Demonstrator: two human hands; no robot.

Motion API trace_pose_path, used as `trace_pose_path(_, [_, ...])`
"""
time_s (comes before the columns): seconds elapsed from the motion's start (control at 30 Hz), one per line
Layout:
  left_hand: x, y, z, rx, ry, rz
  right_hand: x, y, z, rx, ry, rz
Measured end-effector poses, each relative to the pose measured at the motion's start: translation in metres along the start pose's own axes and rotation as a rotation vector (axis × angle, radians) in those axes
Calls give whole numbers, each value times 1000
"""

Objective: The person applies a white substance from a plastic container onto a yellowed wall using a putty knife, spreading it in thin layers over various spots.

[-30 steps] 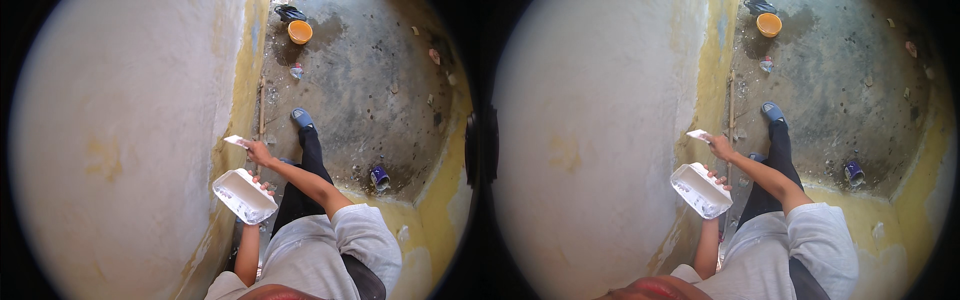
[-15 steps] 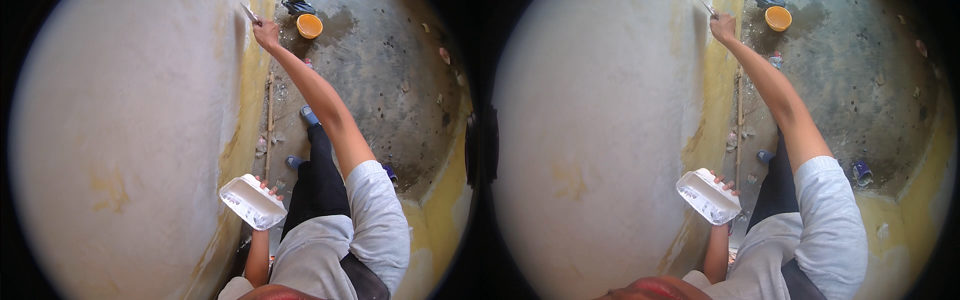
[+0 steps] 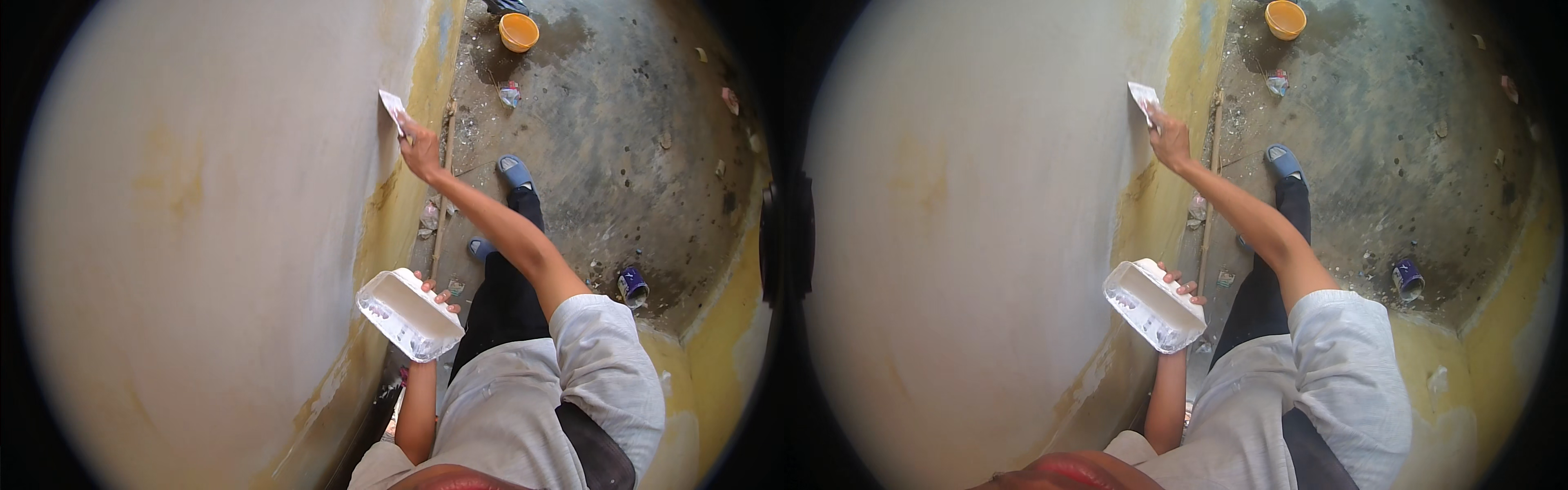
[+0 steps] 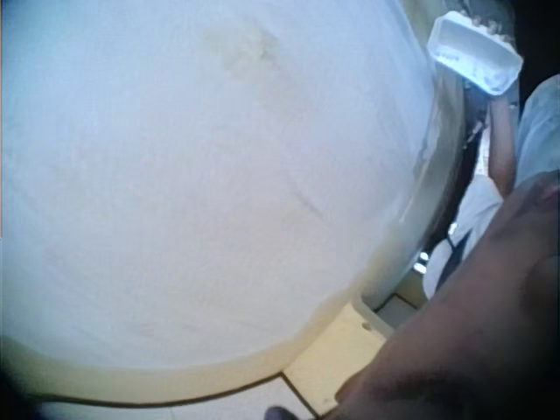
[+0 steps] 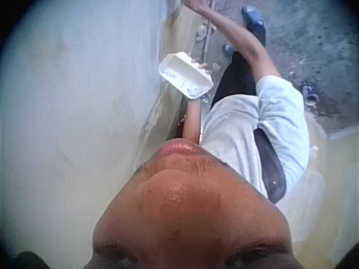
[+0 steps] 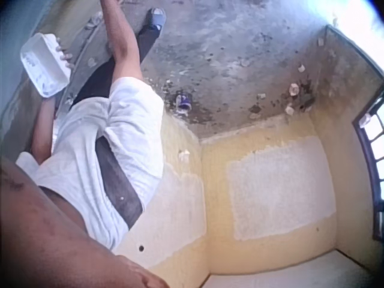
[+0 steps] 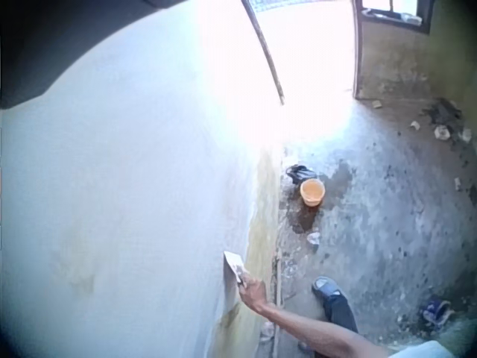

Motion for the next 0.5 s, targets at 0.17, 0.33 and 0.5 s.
trace_pose_path(0.17, [0, 1, -1, 52, -29, 53, -115, -5, 2, -15, -67, -110])
trace_pose_path(0.33, [-2, 12, 4, 28, -49, 97, -203, 18, -5, 9, -215, -383])
trace_pose_path(0.5, [-1, -1, -2, 31, -45, 45, -192, 57, 37, -69, -240, -353])
Point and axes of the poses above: each hand's wrist, its own x-axis towards the middle knuckle, its own y-axis out of the back of the hand, z = x × y, the point moved 3 cm from there along x, towards the middle knuckle, and after that the axes turned 14 degrees about z, right-handed, at the moved point
